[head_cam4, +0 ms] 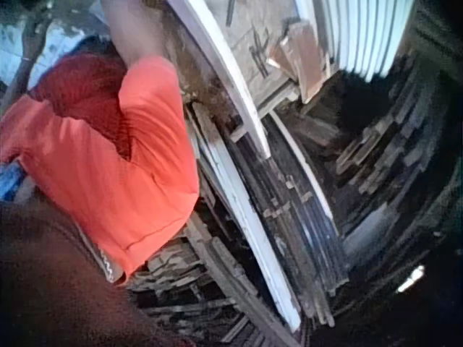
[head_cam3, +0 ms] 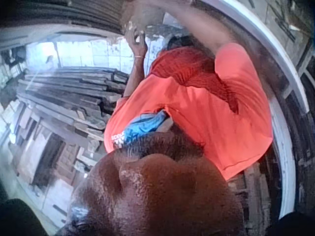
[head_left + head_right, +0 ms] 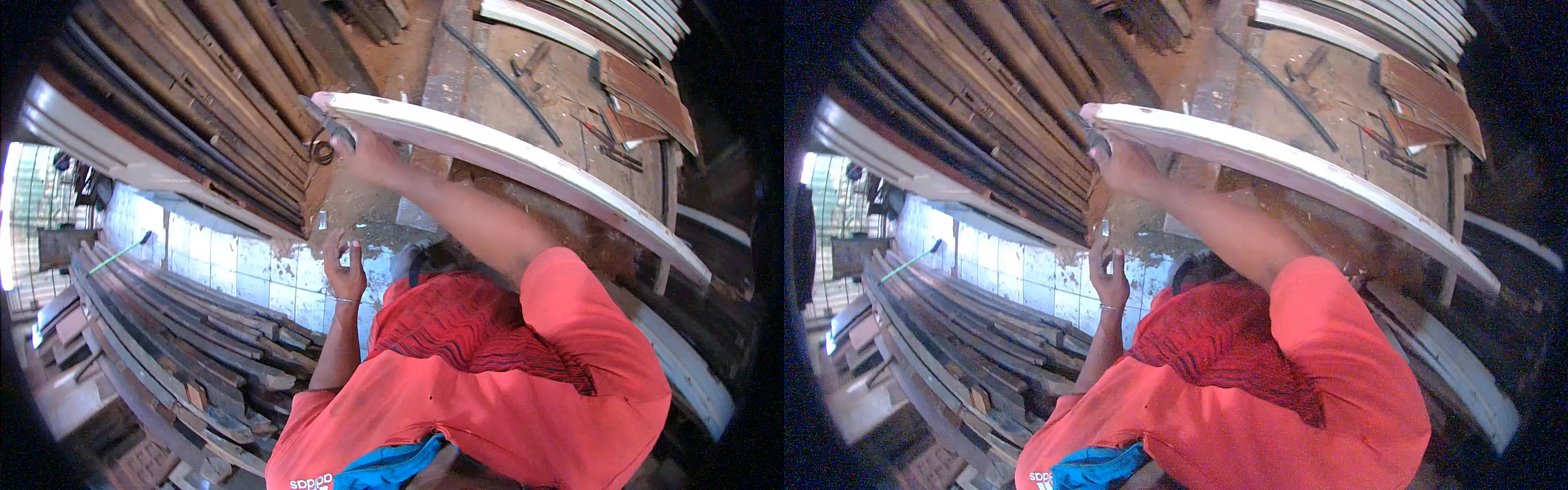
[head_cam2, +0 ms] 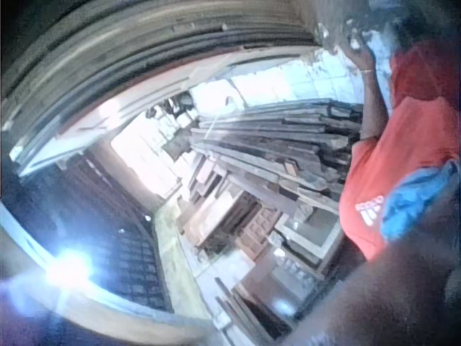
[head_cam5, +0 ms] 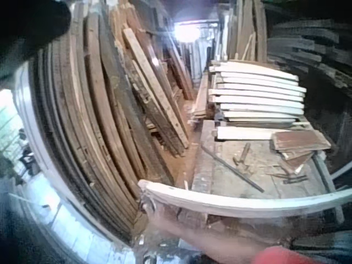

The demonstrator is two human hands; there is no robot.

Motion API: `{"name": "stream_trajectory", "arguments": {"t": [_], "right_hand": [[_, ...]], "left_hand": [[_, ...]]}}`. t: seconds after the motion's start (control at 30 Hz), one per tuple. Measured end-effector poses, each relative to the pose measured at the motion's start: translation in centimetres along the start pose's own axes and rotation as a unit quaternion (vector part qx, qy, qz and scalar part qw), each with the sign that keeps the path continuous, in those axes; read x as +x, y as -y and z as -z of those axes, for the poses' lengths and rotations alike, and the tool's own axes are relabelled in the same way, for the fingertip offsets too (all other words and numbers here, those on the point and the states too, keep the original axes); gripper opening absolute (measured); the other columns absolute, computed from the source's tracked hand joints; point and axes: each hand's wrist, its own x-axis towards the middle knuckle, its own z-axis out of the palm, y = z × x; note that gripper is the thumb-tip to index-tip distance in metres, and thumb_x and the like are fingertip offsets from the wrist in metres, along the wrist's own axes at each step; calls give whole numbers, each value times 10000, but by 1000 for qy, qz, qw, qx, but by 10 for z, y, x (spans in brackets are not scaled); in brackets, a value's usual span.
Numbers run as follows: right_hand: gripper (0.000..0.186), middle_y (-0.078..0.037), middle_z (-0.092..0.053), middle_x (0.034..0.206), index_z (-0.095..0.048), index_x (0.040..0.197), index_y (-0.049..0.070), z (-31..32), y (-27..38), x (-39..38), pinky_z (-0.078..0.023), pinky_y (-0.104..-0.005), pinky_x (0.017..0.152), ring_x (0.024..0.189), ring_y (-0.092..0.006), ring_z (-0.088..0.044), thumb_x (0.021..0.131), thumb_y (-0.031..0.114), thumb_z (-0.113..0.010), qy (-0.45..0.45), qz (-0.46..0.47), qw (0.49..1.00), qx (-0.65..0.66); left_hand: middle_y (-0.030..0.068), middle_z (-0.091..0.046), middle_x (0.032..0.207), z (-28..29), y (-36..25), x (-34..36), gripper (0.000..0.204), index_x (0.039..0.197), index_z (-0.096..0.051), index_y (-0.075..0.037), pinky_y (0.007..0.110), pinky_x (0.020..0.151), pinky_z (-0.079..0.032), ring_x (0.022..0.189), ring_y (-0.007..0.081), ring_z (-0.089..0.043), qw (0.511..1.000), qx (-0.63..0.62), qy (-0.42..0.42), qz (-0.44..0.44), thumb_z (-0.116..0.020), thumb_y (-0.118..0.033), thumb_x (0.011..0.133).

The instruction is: The person smooths wooden planks using a rasp, moves pieces between various lumber stacks, and uses a hammer and a metal bar to separate wood components.

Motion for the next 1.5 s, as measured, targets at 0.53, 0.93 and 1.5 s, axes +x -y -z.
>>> {"name": "stream_trajectory", "arguments": {"t": [0.53,0.93,1.5], "right_hand": [[548,-237,-694,1004,-678,1128,-39,331,-225,-428,-516,-406,814,924,-287,-666,919,467,-651,-579,-298,721,-237],[317,-153,-596,1145,-546,1185,82,385,-273,-410,-524,-523,868,1007,-321,-624,1006,343,-538,-644,-29,538,543],[640,-131,-521,1355,-384,1463,72,364,-386,-456,-499,-530,886,1155,-331,-557,981,474,-511,-616,-252,587,461]], "left_hand": [[199,-589,1263,-225,-178,134,663,1291,-556,-55,465,1030,-434,1202,401,-527,801,67,289,-520,-843,-249,726],[175,-648,1205,-252,-192,64,615,1239,-621,-83,457,953,-476,1115,369,-606,771,277,424,-386,-807,-385,737],[189,-230,1596,-256,-129,-15,824,1520,-355,-209,567,1178,-153,1470,402,-212,749,302,411,-424,-744,-370,812]]}}
